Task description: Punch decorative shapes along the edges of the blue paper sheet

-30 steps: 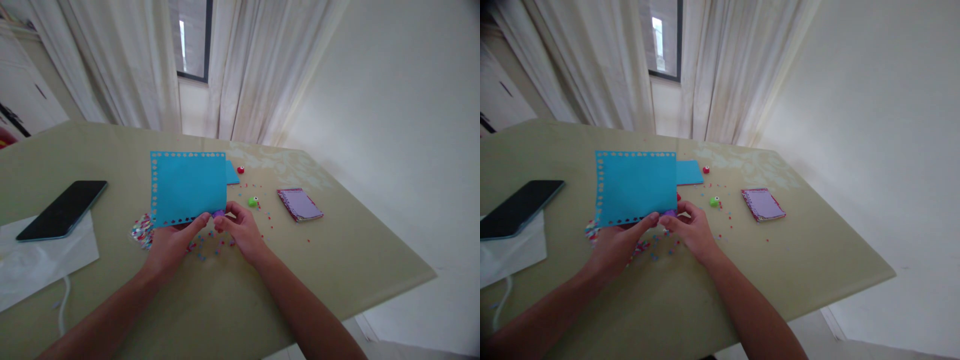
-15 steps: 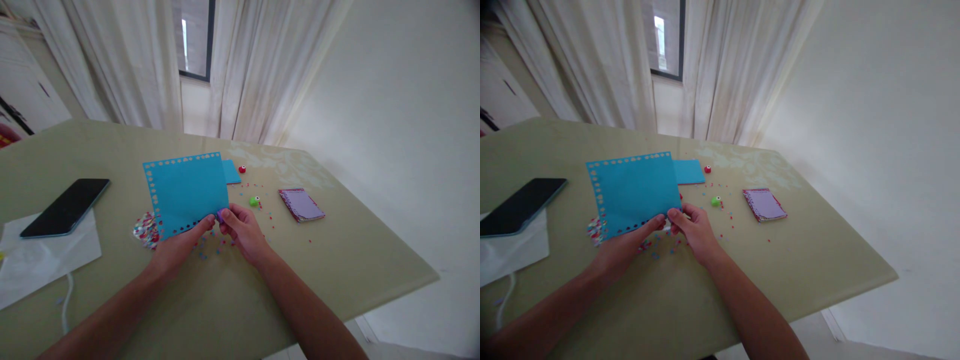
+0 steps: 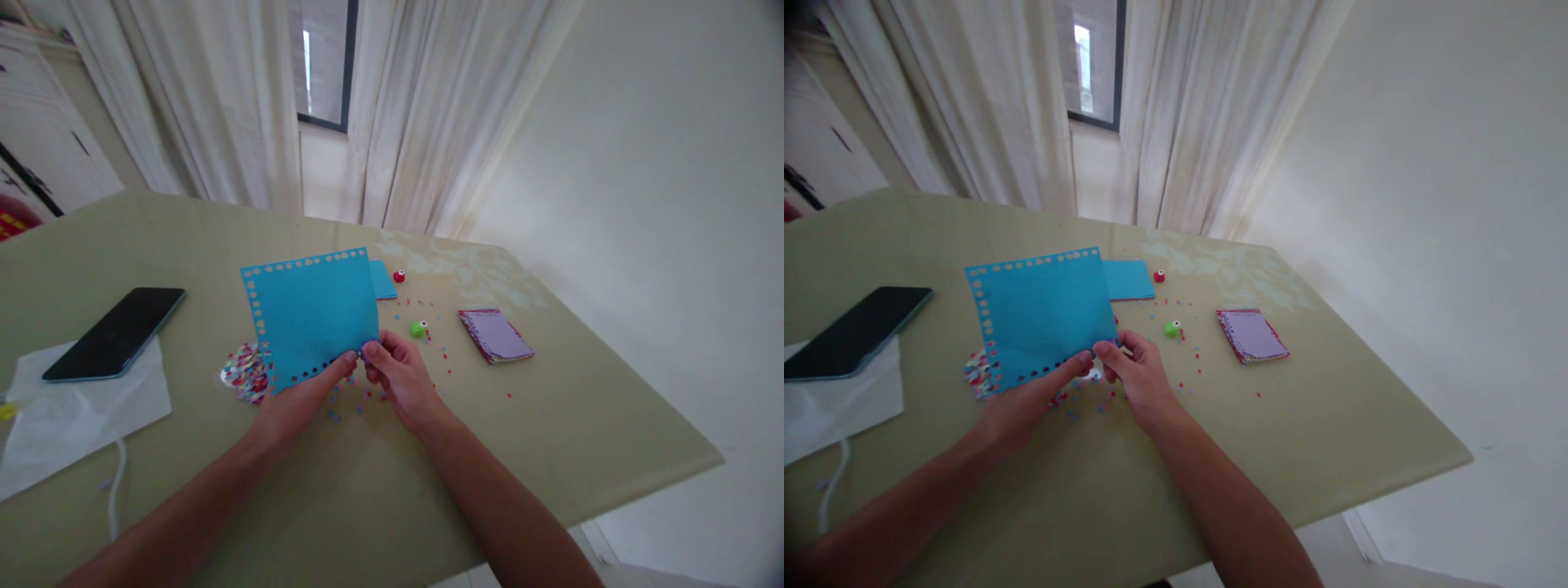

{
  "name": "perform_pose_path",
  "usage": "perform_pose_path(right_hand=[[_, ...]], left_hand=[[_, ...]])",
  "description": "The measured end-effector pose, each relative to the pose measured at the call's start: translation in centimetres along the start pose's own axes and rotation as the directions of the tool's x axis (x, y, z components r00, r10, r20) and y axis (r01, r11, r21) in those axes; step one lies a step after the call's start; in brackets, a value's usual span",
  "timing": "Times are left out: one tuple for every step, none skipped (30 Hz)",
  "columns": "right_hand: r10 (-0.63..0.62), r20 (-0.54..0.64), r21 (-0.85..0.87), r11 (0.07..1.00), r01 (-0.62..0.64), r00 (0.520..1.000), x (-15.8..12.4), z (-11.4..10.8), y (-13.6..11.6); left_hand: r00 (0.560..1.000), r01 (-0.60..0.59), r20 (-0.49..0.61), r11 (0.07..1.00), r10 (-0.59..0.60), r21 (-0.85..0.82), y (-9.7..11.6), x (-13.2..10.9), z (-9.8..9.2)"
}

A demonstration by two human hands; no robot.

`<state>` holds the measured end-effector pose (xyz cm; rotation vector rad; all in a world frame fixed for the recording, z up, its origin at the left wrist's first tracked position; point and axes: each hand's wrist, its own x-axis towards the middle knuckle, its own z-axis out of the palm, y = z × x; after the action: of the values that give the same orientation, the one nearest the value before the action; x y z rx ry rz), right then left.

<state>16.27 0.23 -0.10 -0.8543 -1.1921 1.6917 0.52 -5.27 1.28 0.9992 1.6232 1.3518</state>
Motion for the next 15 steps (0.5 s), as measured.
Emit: perform_pose_path(right_hand=[[0.015,0.005,0.001,1.0,-0.015,1.0,0.0,0.0,-0.1],[0.029,0.012,0.007,1.0,-0.03,0.999,-0.1,0.0,-0.2],[0.042,0.02,0.022,0.999,-0.042,0.999,-0.1,0.0,-0.3],[0.051,0.029,0.043,0.998,-0.053,0.998,-0.1,0.0,-0.5],[0.058,0.034,0.065,0.996,-0.06,0.998,-0.2,-0.1,-0.6],[0.062,0.033,0.081,0.995,-0.064,0.998,-0.2,-0.1,-0.8],[0.06,0.025,0.085,0.994,-0.062,0.998,-0.2,-0.3,-1.0],[0.053,0.013,0.071,0.996,-0.053,0.999,-0.2,-0.4,-1.1],[0.036,-0.002,0.041,0.999,-0.036,0.999,-0.1,-0.7,-1.3],[0.009,-0.016,-0.006,1.0,-0.009,1.0,0.0,-1.0,-1.5],[-0.027,-0.025,-0.069,0.997,0.025,0.999,0.1,-1.4,-1.7],[-0.066,-0.03,-0.145,0.988,0.061,0.997,0.2,-1.8,-1.9],[-0.107,-0.032,-0.232,0.968,0.096,0.994,0.4,-2.3,-2.0],[-0.144,-0.035,-0.326,0.937,0.125,0.989,0.6,-2.7,-2.1],[-0.178,-0.042,-0.416,0.898,0.145,0.983,0.8,-3.2,-2.1]], left_hand=[[1.0,0.005,-0.011,1.0,-0.005,0.005,-0.2,0.0,0.0],[1.0,0.016,-0.019,1.0,-0.016,0.01,-0.4,0.1,0.0],[0.999,0.03,-0.02,0.999,-0.03,0.013,-0.6,0.1,0.0],[0.999,0.044,-0.017,0.999,-0.043,0.012,-0.8,0.1,-0.1],[0.998,0.058,-0.013,0.998,-0.058,0.011,-0.9,0.2,-0.2],[0.997,0.075,-0.008,0.997,-0.075,0.013,-1.0,0.2,-0.3],[0.995,0.095,-0.001,0.995,-0.095,0.022,-1.2,0.2,-0.4],[0.993,0.114,0.008,0.993,-0.114,0.037,-1.2,0.3,-0.6],[0.992,0.128,0.012,0.99,-0.129,0.053,-1.3,0.3,-0.7],[0.99,0.137,0.015,0.988,-0.139,0.064,-1.4,0.3,-0.8],[0.99,0.14,0.014,0.988,-0.142,0.07,-1.4,0.4,-0.8],[0.99,0.139,0.008,0.988,-0.14,0.072,-1.4,0.4,-0.9],[0.991,0.136,-0.006,0.988,-0.136,0.078,-1.4,0.4,-0.9],[0.991,0.135,-0.023,0.987,-0.133,0.09,-1.3,0.5,-0.9],[0.99,0.137,-0.039,0.985,-0.134,0.109,-1.3,0.5,-0.9]])
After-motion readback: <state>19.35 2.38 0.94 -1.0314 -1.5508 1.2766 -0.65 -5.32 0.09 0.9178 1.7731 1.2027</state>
